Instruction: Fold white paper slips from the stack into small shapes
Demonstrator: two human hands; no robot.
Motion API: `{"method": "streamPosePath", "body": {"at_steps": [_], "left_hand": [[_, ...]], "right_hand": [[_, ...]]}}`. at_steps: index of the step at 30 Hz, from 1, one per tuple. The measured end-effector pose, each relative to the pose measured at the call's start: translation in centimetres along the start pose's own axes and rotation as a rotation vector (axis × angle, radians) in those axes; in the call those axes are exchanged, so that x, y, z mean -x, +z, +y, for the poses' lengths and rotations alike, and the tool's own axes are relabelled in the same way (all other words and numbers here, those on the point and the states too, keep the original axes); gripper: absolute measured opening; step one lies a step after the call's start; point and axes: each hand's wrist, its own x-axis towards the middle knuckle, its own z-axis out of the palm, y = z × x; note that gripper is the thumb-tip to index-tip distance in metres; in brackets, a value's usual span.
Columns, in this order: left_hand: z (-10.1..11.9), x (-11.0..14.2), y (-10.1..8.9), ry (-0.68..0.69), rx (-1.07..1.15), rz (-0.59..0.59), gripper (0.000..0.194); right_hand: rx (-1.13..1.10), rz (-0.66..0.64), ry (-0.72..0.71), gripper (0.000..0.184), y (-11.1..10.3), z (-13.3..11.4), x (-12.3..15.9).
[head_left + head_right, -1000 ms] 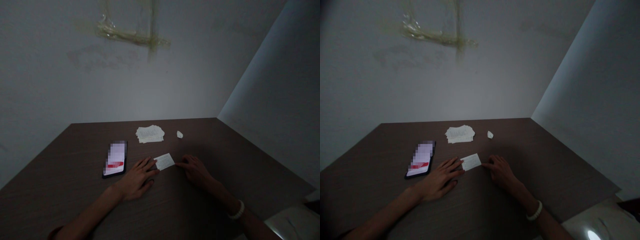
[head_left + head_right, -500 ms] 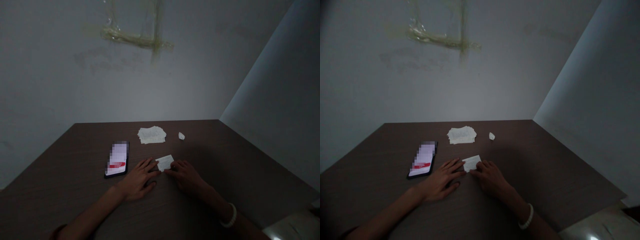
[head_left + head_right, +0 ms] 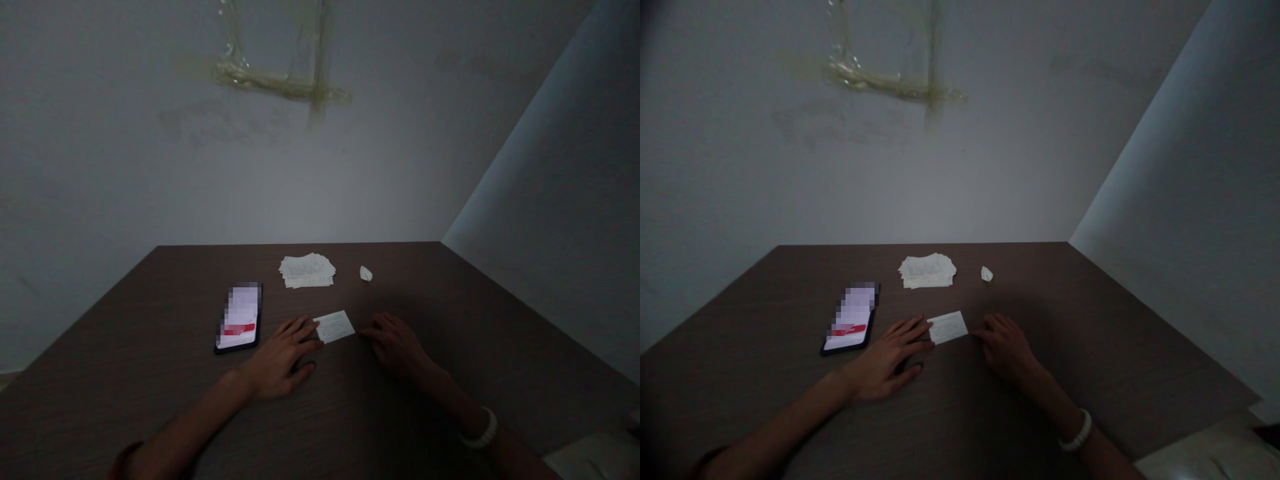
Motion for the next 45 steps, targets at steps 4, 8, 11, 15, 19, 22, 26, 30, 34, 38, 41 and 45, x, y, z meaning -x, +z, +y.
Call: {"method": "streamPosePath", "body": {"at_steps": [4,8,11,15,19,22,26,30,34,38,41,45], "left_hand": [[-0.1,-0.1,0.0,-0.030,0.052,0.071,0.023],[-0.5,-0.3,0.5,-0.051,0.063,0.175,0.018],[-1.0,-0.5,0.9,-0.099,0.050,0.231,0.018],[-1.5,-0.7,1.2,-0.164,0.038,0.273,0.018],[-1.7,-0.8,1.3,-0.195,0.011,0.260,0.018],[-1.8,-0.7,1.5,-0.184,-0.016,0.240,0.023],[-1.7,-0.5,1.4,-0.145,-0.050,0.204,0.029],[-1.2,-0.4,0.9,-0.156,-0.061,0.183,0.027],[-0.8,-0.5,0.5,-0.157,-0.050,0.177,0.026],[-0.8,-0.5,0.5,-0.147,-0.026,0.183,0.024],[-0.8,-0.4,0.5,-0.134,-0.006,0.182,0.024],[-0.6,-0.4,0.5,-0.141,-0.025,0.189,0.023]], "right_hand": [[-0.135,0.072,0.026,0.030,0.1,-0.5,-1.3],[-0.192,0.100,-0.006,0.034,0.6,-2.1,-3.5],[-0.212,0.043,-0.037,0.042,1.0,-3.1,-4.8],[-0.244,0.031,-0.066,0.039,1.3,-3.4,-5.7],[-0.274,0.038,-0.094,0.037,1.6,-3.3,-6.0],[-0.296,0.055,-0.101,0.038,1.8,-3.3,-6.1],[-0.306,0.080,-0.117,0.037,1.8,-3.6,-5.9],[-0.289,0.119,-0.159,0.023,2.0,-3.8,-5.5],[-0.290,0.133,-0.181,0.024,2.1,-3.8,-5.4],[-0.307,0.148,-0.181,0.024,2.5,-3.5,-5.5],[-0.313,0.155,-0.190,0.025,3.1,-3.1,-5.5],[-0.298,0.180,-0.167,0.022,3.4,-2.9,-5.6]]}}
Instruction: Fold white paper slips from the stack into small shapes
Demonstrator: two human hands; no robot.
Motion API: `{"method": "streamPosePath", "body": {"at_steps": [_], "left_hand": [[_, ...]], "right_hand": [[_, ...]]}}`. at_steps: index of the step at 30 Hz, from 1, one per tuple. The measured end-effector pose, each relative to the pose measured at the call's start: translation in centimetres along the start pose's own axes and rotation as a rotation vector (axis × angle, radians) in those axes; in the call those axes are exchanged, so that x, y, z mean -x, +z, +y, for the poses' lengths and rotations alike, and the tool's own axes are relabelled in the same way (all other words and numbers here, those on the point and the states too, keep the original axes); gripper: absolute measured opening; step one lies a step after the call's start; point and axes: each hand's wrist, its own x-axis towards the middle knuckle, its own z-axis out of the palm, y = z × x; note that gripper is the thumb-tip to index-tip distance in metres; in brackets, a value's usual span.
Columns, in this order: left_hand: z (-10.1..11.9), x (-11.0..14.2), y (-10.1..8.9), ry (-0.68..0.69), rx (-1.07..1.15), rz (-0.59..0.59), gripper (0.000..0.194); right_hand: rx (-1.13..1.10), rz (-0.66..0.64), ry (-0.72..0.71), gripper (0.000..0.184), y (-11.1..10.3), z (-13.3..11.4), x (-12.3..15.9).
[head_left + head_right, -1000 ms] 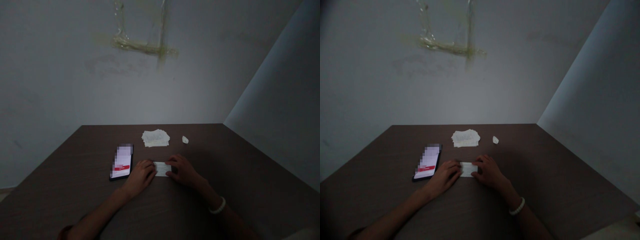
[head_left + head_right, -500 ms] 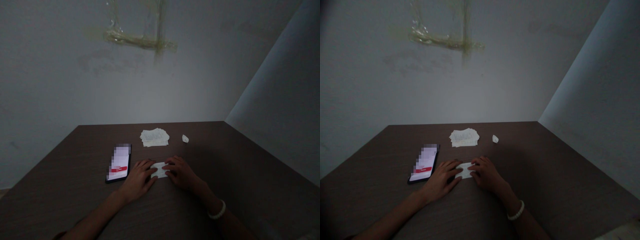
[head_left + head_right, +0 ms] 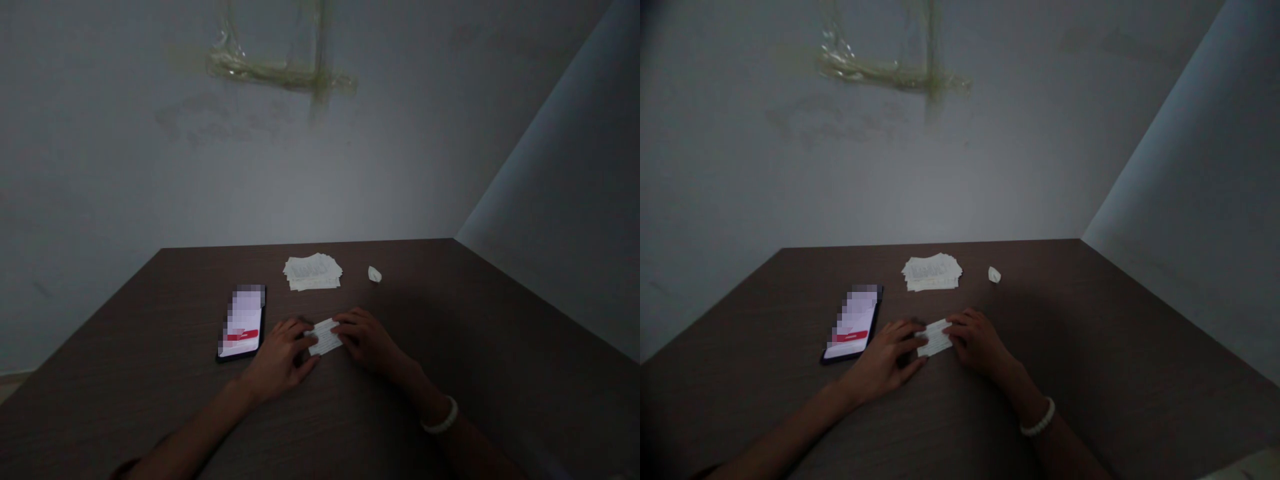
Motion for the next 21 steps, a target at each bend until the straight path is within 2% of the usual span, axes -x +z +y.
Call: {"method": "streamPosePath", "body": {"at_steps": [5,13,15,21], "left_hand": [[0.36,0.05,-0.11,0.010,-0.074,-0.006,0.023],[0.31,0.07,0.14,0.019,-0.074,0.034,0.024],[0.34,-0.02,0.14,0.019,-0.077,0.036,0.024],[0.38,-0.13,0.29,0.012,-0.090,0.040,0.025]], "right_hand": [[0.023,0.037,0.100,0.019,-0.58,-0.25,-0.28],[-0.096,0.100,0.251,0.018,-0.42,-0.37,-0.19],[-0.101,0.104,0.223,0.019,-0.58,-0.54,-0.14],[-0.071,0.014,-0.006,0.018,-0.79,-0.96,0.09]]}}
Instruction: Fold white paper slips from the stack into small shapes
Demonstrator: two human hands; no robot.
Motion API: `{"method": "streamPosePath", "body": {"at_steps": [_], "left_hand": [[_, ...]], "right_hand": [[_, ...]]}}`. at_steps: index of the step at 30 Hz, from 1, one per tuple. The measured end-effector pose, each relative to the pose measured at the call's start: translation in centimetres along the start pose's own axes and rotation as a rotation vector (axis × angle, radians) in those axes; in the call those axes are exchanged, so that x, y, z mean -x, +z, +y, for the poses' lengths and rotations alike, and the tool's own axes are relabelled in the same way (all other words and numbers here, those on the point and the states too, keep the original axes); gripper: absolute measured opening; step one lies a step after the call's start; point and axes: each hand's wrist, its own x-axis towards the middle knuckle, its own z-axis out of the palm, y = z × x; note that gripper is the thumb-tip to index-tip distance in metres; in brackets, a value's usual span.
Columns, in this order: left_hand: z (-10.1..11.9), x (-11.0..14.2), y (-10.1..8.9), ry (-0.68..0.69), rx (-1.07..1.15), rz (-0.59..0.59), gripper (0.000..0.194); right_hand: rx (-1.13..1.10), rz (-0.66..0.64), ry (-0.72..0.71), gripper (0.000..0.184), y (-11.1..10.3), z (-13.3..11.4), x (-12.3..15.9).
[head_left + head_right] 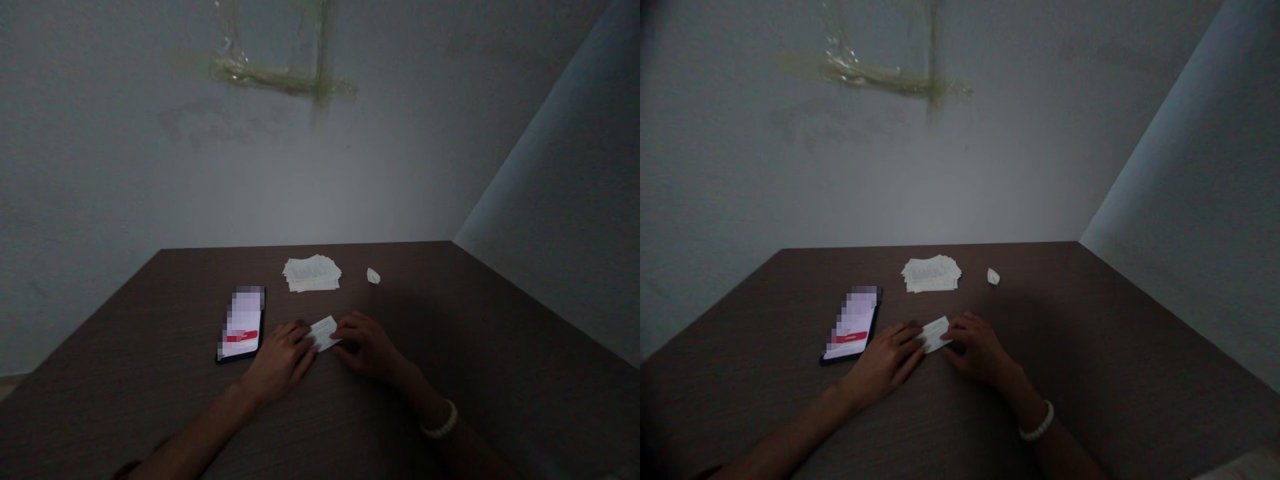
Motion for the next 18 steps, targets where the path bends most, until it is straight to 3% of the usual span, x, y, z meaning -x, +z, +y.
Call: {"method": "streamPosePath", "body": {"at_steps": [8,12,18], "left_hand": [[-0.01,0.06,-0.23,0.007,-0.050,-0.033,0.026],[-0.01,0.09,-0.46,0.008,-0.038,-0.045,0.035],[-0.26,0.29,-0.01,0.029,-0.017,-0.037,0.018]], "right_hand": [[0.031,-0.025,-0.032,0.014,0.56,-0.17,-0.19],[0.046,-0.040,-0.006,0.013,0.39,-0.21,-0.44],[0.032,-0.026,0.011,0.014,0.34,0.10,-0.30]]}}
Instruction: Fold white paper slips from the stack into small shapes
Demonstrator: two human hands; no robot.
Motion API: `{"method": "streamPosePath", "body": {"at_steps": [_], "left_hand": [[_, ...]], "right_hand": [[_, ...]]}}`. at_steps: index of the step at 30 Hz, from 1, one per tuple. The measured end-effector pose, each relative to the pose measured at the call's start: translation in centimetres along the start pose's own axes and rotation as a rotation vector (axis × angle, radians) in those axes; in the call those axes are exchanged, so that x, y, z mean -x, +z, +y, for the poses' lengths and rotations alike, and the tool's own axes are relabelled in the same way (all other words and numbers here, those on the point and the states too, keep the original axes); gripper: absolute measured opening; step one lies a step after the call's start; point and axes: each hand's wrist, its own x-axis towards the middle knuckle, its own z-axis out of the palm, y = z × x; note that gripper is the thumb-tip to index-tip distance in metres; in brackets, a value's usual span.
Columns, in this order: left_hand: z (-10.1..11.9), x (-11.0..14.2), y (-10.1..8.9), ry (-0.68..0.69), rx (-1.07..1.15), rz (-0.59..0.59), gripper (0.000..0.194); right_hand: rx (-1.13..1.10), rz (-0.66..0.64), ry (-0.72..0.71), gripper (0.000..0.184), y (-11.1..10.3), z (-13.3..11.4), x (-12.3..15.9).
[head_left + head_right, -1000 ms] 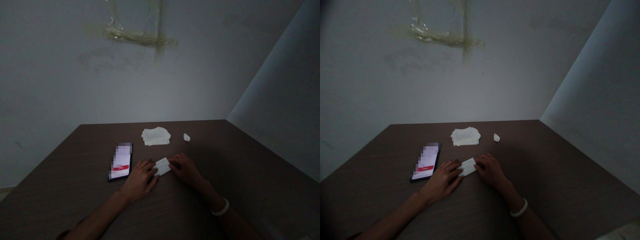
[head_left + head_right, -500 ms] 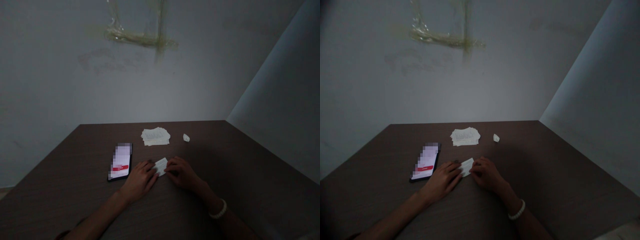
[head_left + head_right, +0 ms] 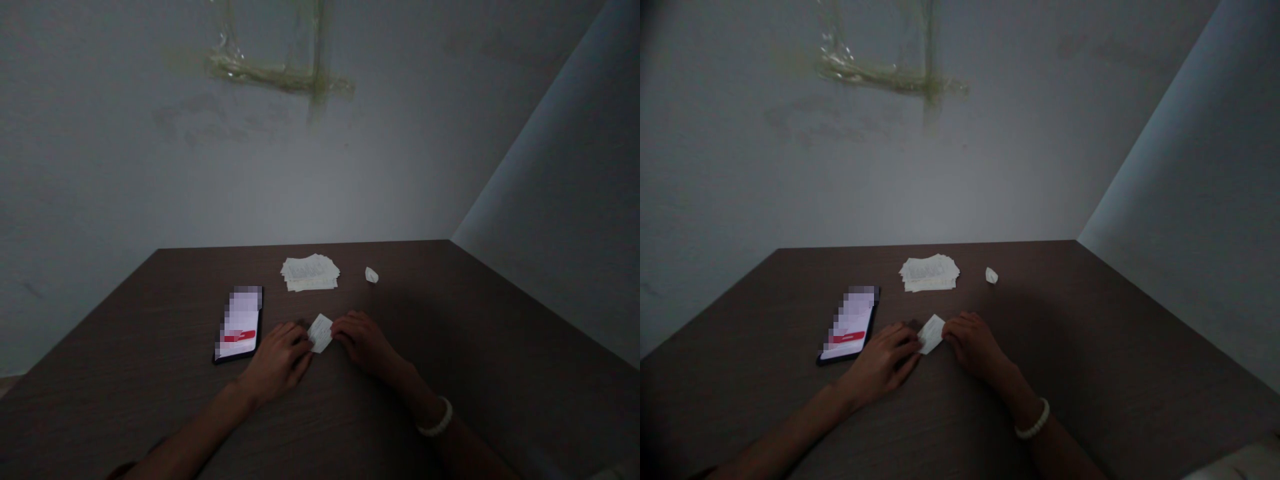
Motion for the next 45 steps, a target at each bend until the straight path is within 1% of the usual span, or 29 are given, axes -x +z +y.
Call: {"method": "streamPosePath", "body": {"at_steps": [5,8,12,14,16,20,23,26,28,30,31,36,40,45], "left_hand": [[0.2,-0.1,0.0,0.046,-0.008,-0.005,0.023],[0.4,-0.2,-0.2,0.066,0.014,-0.009,0.024],[0.3,-0.1,-0.2,0.027,0.100,0.001,0.020],[0.2,0.1,-0.2,-0.003,0.128,0.004,0.028],[0.1,0.2,-0.2,-0.013,0.130,0.002,0.031],[0.1,0.1,-0.5,0.004,0.137,0.006,0.030],[0.2,0.0,-0.8,0.014,0.167,0.007,0.028],[0.2,-0.2,-1.0,0.020,0.186,-0.013,0.021],[0.1,-0.3,-0.8,0.023,0.185,-0.023,0.022],[-0.1,-0.3,-0.5,0.022,0.174,-0.026,0.020],[-0.2,-0.2,-0.3,0.015,0.164,-0.023,0.020],[-0.6,0.1,0.4,-0.066,0.110,0.026,0.035],[-0.4,0.0,0.1,-0.078,0.165,0.007,0.036],[-0.5,0.0,0.1,-0.095,0.217,0.030,0.039]], "right_hand": [[0.004,0.008,-0.075,0.015,-0.3,-0.5,0.4],[-0.015,0.006,-0.100,0.012,-0.1,-0.7,0.4],[-0.057,0.004,-0.104,0.013,0.4,-0.5,0.3],[-0.097,0.013,-0.106,0.015,0.5,-0.4,0.3],[-0.138,0.022,-0.096,0.016,0.4,-0.4,0.4],[-0.192,0.030,-0.072,0.017,0.0,-0.6,0.5],[-0.202,0.063,-0.042,0.016,0.0,-0.6,0.4],[-0.150,0.089,0.042,0.015,0.4,-0.3,0.1],[-0.083,0.076,0.092,0.022,0.6,-0.2,0.0],[-0.018,0.047,0.114,0.032,0.7,-0.2,-0.1],[0.006,0.034,0.119,0.034,0.7,-0.3,-0.1],[0.011,0.002,0.128,0.032,0.2,-0.8,-0.3],[-0.063,0.027,0.140,0.028,0.1,-0.9,-0.6],[-0.154,0.075,0.148,0.030,0.7,-0.6,-0.6]]}}
